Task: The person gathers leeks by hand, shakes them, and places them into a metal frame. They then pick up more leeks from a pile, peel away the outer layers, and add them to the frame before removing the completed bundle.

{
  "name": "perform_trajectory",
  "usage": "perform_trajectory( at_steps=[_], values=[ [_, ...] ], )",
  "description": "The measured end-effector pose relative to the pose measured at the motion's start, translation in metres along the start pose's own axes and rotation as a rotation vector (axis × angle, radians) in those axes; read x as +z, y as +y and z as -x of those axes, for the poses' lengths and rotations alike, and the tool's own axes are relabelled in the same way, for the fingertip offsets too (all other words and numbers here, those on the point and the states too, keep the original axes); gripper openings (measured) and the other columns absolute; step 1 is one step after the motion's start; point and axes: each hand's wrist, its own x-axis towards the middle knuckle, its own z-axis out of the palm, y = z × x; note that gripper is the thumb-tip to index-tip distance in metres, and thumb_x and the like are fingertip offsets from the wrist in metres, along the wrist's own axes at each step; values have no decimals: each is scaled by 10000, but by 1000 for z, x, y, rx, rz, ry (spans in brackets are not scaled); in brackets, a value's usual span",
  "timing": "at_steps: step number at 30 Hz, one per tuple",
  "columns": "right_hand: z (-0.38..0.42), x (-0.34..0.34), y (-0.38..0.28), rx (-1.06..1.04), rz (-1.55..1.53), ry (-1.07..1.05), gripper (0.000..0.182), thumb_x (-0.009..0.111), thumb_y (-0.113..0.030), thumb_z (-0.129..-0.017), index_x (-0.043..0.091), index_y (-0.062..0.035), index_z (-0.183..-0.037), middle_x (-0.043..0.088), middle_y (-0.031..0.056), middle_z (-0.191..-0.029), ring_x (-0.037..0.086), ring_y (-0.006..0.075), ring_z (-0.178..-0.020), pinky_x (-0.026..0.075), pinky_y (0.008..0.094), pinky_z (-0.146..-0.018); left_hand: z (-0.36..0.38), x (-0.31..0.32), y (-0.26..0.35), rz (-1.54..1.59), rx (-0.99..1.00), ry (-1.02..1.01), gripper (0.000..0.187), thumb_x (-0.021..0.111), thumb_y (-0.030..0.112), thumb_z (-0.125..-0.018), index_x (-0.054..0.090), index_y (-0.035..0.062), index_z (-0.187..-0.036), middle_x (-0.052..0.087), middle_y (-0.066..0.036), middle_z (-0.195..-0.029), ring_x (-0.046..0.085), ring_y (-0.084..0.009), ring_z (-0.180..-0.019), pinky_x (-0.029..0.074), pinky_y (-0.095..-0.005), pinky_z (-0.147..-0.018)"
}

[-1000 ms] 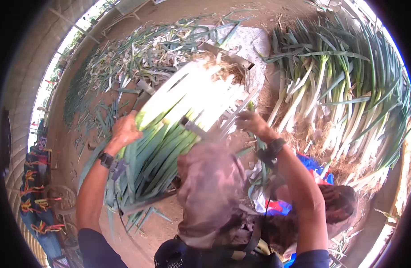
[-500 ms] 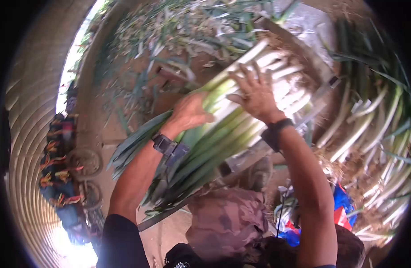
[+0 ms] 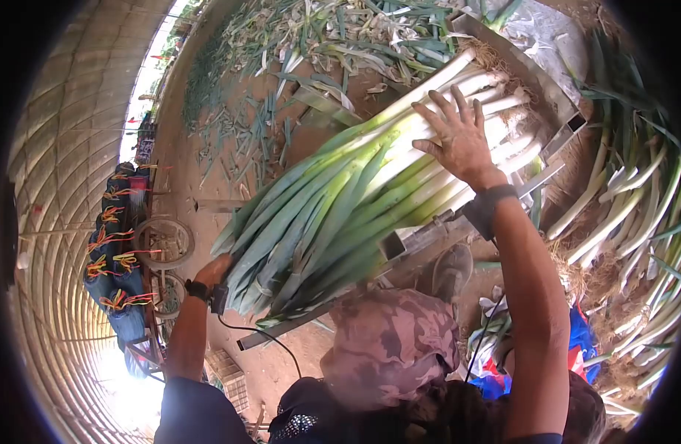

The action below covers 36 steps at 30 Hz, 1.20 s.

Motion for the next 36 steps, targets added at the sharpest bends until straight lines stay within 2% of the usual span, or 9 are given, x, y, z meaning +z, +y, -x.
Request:
perform_trajectory(
  at_steps=[8, 11, 12, 17, 21, 24, 27, 31, 36],
  values=[
    [-10, 9, 8, -92, -185, 78, 672, 728, -461, -817, 496, -317, -1431, 440, 75, -1495, 283, 352, -1440, 160, 585, -1174, 21, -55, -32, -914, 102, -261, 363, 551, 328, -929, 718, 18, -1019, 718, -180, -937, 692, -228, -861, 533, -354, -697],
    [-8, 27, 5, 16, -314, 130, 624, 771, -437, -760, 591, -272, -1335, 502, 102, -1429, 316, 347, -1423, 157, 583, -1177, -83, -94, -153, -1034, -73, 108, 468, 747, 473, -806, 741, 39, -983, 708, -198, -803, 689, -299, -729, 512, -498, -642],
    [-12, 34, 6, 41, -322, 72, 655, 743, -522, -763, 577, -280, -1349, 478, 81, -1460, 286, 356, -1441, 134, 609, -1180, -39, -89, -85, -1039, 255, 475, 453, 768, 424, -787, 721, 17, -981, 696, -197, -792, 678, -308, -709, 517, -490, -608],
    [-22, -4, -13, 80, -123, -129, 763, 620, -649, -824, 400, -348, -1491, 285, 20, -1606, 108, 333, -1515, 102, 610, -1199, 26, -22, 124, -400, 1043, 583, 499, 603, 242, -928, 529, 8, -1363, 534, -227, -1373, 479, -360, -1309, 330, -436, -1107],
    [2, -42, -4, 94, -167, 78, 646, 674, -350, -869, 453, -169, -1448, 437, 172, -1468, 386, 365, -1385, 310, 543, -1139, 100, 62, 231, -712, 1309, 286, 759, 675, 346, -876, 357, 53, -1501, 290, -249, -1557, 257, -409, -1450, 163, -559, -1174],
    [48, -101, 24, 319, -291, 106, 485, 566, -110, -893, 482, -12, -1360, 548, 227, -1307, 644, 410, -1014, 522, 492, -914, 82, 87, 226, -906, 1106, 123, 946, 721, 413, -818, 232, 62, -1547, 141, -253, -1604, 156, -442, -1473, 121, -616, -1165],
    [117, -111, 101, 696, -175, 53, 196, 582, -145, -905, 691, -101, -1061, 709, 172, -879, 700, 314, -814, 558, 420, -763, 66, 93, 215, -884, 1178, 172, 1032, 759, 412, -758, 199, 71, -1555, 103, -268, -1605, 111, -476, -1473, 105, -634, -1163],
    [191, -138, 198, 1032, 28, 346, 156, 551, -68, -891, 686, -7, -939, 709, 165, -802, 694, 274, -688, 567, 402, -624, 50, 106, 212, -915, 1225, 234, 1057, 792, 348, -702, 221, 50, -1541, 115, -300, -1587, 94, -500, -1469, 89, -660, -1154],
    [201, -153, 305, 1155, 78, 350, 473, 664, -252, -877, 534, 54, -1214, 702, 208, -799, 713, 287, -742, 562, 413, -680, -17, 115, 209, -897, 1030, 310, 836, 689, 366, -872, 283, 10, -1510, 249, -292, -1547, 234, -460, -1435, 191, -590, -1148]
  ],
)
